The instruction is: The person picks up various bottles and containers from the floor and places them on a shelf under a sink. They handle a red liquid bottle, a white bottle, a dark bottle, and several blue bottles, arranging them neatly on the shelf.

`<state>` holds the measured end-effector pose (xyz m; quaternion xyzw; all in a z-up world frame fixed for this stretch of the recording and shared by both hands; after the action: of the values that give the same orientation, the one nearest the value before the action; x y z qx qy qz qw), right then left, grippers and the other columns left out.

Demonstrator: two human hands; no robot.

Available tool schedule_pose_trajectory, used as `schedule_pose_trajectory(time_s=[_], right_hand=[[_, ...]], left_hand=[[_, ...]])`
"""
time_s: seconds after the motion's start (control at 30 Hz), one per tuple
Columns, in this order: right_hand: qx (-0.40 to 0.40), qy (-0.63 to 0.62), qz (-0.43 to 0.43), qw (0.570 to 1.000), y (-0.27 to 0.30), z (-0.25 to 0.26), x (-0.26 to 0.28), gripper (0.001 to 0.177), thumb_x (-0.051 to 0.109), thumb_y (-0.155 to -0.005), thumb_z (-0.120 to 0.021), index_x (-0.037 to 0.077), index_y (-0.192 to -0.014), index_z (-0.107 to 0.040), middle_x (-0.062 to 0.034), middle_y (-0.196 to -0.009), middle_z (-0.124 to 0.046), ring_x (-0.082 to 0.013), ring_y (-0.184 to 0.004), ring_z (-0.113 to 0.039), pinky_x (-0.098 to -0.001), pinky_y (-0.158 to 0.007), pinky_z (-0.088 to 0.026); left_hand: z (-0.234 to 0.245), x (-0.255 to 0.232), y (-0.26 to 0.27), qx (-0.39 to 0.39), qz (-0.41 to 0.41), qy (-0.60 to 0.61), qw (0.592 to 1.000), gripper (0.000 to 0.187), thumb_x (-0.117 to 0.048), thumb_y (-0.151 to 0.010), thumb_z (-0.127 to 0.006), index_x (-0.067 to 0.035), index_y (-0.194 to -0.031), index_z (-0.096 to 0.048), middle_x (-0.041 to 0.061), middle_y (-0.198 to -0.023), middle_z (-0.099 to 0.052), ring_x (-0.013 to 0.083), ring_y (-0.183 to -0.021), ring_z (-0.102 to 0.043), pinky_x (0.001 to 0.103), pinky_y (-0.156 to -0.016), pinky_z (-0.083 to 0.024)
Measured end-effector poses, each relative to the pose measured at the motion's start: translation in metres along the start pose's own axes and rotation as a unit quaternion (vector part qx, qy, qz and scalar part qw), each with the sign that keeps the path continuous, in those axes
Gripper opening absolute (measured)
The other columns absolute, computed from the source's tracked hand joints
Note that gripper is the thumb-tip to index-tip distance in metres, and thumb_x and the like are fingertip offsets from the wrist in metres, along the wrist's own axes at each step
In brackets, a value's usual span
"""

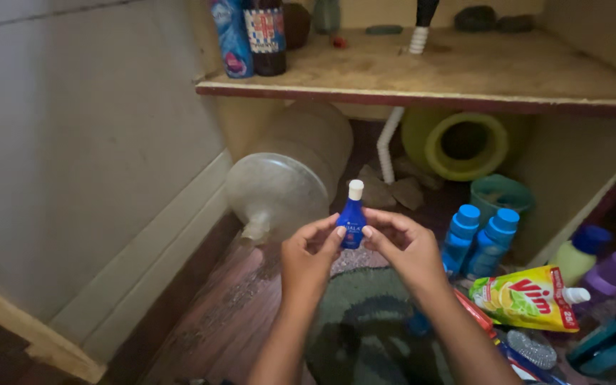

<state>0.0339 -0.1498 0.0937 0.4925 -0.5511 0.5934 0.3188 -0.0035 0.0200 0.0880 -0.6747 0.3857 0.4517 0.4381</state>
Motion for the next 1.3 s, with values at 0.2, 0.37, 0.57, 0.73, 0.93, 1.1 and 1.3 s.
schedule_pose_trajectory(time_s=[0.2, 0.37, 0.57, 0.73, 0.93, 1.1, 1.3], right_hand=[[0.006, -0.024, 0.024, 0.999, 0.003, -0.007, 0.027, 0.037, 0.007, -0.091, -0.072, -0.003, -0.126, -0.07, -0.0098, -0.112, -0.076, -0.0143, -0.096, -0.072, -0.0309, -0.085, -0.062], [0.026, -0.057, 0.033, 0.998, 0.007, -0.014, 0.054, 0.038, 0.006, -0.09, -0.071, -0.002, -0.127, -0.069, -0.0099, -0.109, -0.077, -0.0153, -0.092, -0.074, -0.0318, -0.084, -0.064], [0.025, -0.032, 0.061, 0.997, 0.022, -0.015, 0.093, 0.037, 0.006, -0.091, -0.071, -0.002, -0.126, -0.07, -0.0077, -0.11, -0.078, -0.0108, -0.093, -0.072, -0.0275, -0.083, -0.06], [0.029, -0.009, 0.088, 0.996, 0.029, -0.013, 0.119, 0.038, 0.007, -0.091, -0.072, -0.002, -0.128, -0.07, -0.0068, -0.107, -0.077, -0.0098, -0.088, -0.07, -0.0257, -0.08, -0.058], [0.037, -0.02, 0.11, 0.993, 0.034, -0.002, 0.136, 0.037, 0.005, -0.091, -0.071, -0.002, -0.127, -0.07, -0.0072, -0.105, -0.078, -0.0112, -0.088, -0.071, -0.0265, -0.08, -0.059], [0.025, 0.015, 0.118, 0.993, 0.033, 0.01, 0.169, 0.039, 0.004, -0.088, -0.072, 0.0, -0.128, -0.071, -0.0077, -0.108, -0.077, -0.0117, -0.09, -0.071, -0.0275, -0.08, -0.059], [-0.002, 0.079, 0.119, 0.99, 0.043, 0.009, 0.218, 0.037, 0.008, -0.09, -0.071, 0.0, -0.126, -0.072, -0.0083, -0.11, -0.078, -0.0127, -0.095, -0.073, -0.0296, -0.084, -0.06]], left_hand=[[0.001, -0.025, 0.002, -0.004, -0.025, -0.021, 0.999, 0.031, -0.012, -0.087, -0.078, -0.006, -0.117, -0.078, 0.006, -0.091, -0.078, 0.0088, -0.075, -0.069, 0.024, -0.066, -0.058], [0.0, -0.06, 0.016, -0.009, -0.012, -0.003, 1.0, 0.033, -0.014, -0.085, -0.078, -0.007, -0.118, -0.078, 0.005, -0.089, -0.077, 0.0094, -0.069, -0.066, 0.024, -0.061, -0.057], [-0.004, -0.103, 0.037, -0.002, -0.051, -0.02, 0.998, 0.033, -0.015, -0.086, -0.078, -0.006, -0.117, -0.079, 0.005, -0.092, -0.079, 0.0082, -0.073, -0.07, 0.023, -0.064, -0.057], [-0.01, -0.127, 0.05, 0.011, -0.091, 0.008, 0.996, 0.032, -0.012, -0.085, -0.079, -0.004, -0.116, -0.078, 0.006, -0.094, -0.08, 0.0081, -0.074, -0.07, 0.023, -0.066, -0.058], [-0.02, -0.144, 0.054, 0.028, -0.096, 0.017, 0.995, 0.032, -0.011, -0.084, -0.079, -0.004, -0.116, -0.079, 0.007, -0.092, -0.08, 0.0094, -0.07, -0.069, 0.024, -0.063, -0.057], [-0.039, -0.16, 0.047, 0.061, -0.099, 0.077, 0.99, 0.032, -0.008, -0.083, -0.08, -0.001, -0.114, -0.079, 0.009, -0.091, -0.079, 0.0105, -0.068, -0.068, 0.025, -0.059, -0.056], [-0.05, -0.179, 0.042, 0.114, -0.115, 0.127, 0.979, 0.033, -0.01, -0.086, -0.078, -0.001, -0.118, -0.077, 0.008, -0.093, -0.079, 0.0112, -0.071, -0.071, 0.023, -0.062, -0.056]])
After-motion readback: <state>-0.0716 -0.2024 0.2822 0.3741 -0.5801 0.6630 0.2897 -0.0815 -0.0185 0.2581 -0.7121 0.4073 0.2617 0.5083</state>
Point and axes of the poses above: each hand's wrist, its own y-axis away from the middle knuckle, its own z-axis out of the back of the hand, x = y × z, the point moved 1 cm from there along -y, towards the middle knuckle
